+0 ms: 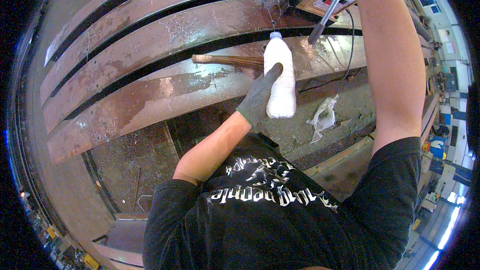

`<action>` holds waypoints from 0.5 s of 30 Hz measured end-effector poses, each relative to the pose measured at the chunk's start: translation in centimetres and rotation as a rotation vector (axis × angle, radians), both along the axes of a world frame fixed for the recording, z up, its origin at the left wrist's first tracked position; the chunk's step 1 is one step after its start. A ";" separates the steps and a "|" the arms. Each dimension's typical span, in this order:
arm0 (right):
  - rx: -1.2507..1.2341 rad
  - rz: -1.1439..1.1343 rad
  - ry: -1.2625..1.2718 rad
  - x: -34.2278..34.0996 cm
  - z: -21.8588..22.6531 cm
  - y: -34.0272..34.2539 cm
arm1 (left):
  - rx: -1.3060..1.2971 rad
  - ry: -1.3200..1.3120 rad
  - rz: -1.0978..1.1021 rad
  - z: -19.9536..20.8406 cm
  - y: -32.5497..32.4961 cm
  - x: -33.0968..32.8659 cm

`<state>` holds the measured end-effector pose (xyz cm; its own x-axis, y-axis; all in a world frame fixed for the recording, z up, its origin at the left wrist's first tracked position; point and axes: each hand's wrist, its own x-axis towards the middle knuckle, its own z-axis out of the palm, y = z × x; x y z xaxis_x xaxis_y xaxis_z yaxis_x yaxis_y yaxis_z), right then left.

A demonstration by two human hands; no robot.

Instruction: The person drills holes into long metal beams using a portable drill press. They repeatedly apply liquid from a plastic bottle to the drilling area, then use a brush to clear away metal shavings. The person repositions the drill press along the beams to create multiple holes.

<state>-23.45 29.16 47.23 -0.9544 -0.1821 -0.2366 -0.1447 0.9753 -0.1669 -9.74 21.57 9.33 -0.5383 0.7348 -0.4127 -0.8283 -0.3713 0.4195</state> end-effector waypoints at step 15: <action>0.048 0.013 0.003 0.2 -0.1 -0.2 | 0.033 -0.017 0.001 0.8 -0.1 0.0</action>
